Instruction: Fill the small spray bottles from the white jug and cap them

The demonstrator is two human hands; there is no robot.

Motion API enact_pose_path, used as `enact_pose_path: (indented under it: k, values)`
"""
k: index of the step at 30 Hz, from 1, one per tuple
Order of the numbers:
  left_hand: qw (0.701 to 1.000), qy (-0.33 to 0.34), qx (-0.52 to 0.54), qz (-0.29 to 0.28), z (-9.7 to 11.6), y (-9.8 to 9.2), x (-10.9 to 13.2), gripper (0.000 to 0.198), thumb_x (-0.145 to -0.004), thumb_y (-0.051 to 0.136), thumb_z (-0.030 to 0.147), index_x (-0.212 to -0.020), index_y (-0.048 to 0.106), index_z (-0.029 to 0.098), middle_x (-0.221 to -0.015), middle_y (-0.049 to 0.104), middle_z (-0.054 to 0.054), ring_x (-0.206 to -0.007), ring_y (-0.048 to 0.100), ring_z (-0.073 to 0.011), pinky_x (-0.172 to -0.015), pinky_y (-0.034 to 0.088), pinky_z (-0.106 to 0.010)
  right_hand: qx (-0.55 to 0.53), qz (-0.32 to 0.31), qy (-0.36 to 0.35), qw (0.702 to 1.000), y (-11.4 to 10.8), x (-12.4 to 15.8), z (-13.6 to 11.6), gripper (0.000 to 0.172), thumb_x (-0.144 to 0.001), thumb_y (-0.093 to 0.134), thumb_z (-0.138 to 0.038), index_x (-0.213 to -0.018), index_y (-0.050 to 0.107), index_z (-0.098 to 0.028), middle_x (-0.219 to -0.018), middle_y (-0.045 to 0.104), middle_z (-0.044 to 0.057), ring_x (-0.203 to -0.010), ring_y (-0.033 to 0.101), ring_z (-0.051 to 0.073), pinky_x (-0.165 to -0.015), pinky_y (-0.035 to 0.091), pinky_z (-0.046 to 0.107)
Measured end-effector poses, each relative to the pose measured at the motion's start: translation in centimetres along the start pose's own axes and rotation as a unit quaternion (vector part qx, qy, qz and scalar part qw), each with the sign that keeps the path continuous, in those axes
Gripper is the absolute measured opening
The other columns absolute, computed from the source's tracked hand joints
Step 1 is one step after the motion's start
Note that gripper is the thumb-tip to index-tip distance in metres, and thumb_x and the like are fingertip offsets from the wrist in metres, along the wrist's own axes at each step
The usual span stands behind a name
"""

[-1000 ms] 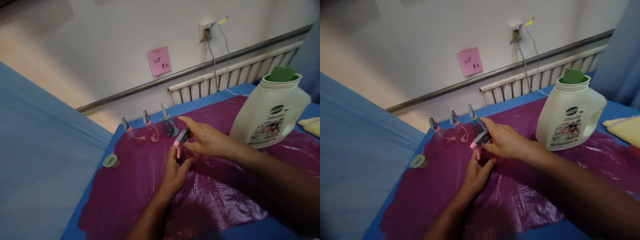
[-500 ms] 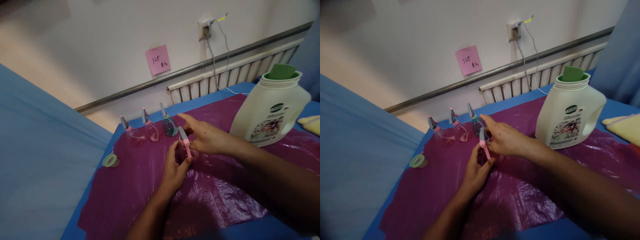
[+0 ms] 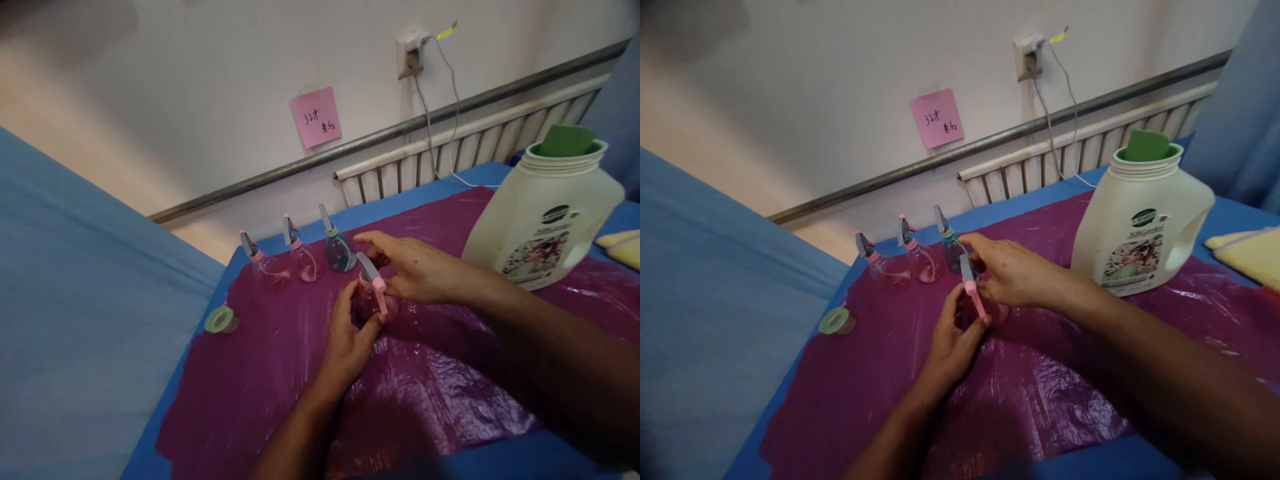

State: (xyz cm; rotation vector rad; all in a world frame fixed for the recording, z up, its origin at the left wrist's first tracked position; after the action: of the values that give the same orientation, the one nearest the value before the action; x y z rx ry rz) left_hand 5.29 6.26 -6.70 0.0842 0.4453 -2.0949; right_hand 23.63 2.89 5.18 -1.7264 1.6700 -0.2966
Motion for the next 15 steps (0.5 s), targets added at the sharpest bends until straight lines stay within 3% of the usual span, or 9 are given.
enact_pose_path:
  k: [5,11,15]
  values:
    - [1.0,0.002,-0.005,0.004,0.07,-0.1,0.0,0.071,-0.098,0.088,0.04,-0.162,0.059,0.034,-0.162,0.066,-0.014,-0.149,0.063,-0.0395,-0.128,0.05,-0.063,-0.026,-0.032,-0.033,0.999,-0.23,0.52,-0.21,0.089,-0.096,0.072,-0.026,-0.178,0.037,-0.027,-0.145,0.08,0.01,-0.125,0.08,0.03,-0.103,0.064,0.044]
    - [1.0,-0.001,-0.024,0.001,0.06,-0.07,0.0,0.07,-0.1,0.087,0.042,-0.163,0.057,0.034,-0.163,0.066,-0.013,-0.15,0.063,-0.0378,-0.129,0.047,-0.063,0.016,-0.003,-0.012,1.0,-0.22,0.1,0.44,0.079,-0.095,0.078,-0.035,-0.169,0.051,-0.024,-0.132,0.083,0.011,-0.111,0.082,0.03,-0.096,0.064,0.044]
    - [1.0,0.007,-0.01,-0.009,0.26,0.1,-0.09,0.068,-0.102,0.085,0.043,-0.163,0.057,0.034,-0.164,0.065,-0.013,-0.149,0.065,-0.036,-0.128,0.049,-0.06,0.003,-0.001,-0.022,1.0,0.01,-0.11,-0.15,0.077,-0.095,0.076,-0.025,-0.168,0.051,-0.025,-0.128,0.085,0.01,-0.111,0.082,0.029,-0.096,0.064,0.042]
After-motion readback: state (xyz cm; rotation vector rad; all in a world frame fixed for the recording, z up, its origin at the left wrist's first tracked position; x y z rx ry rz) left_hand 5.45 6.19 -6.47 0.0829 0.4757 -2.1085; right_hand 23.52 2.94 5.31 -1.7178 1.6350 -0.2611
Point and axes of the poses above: each hand's wrist, its own x-axis away from the middle knuckle, its own y-axis out of the palm, z = x × y, the point moved 7 cm from there along -x, towards the middle knuckle
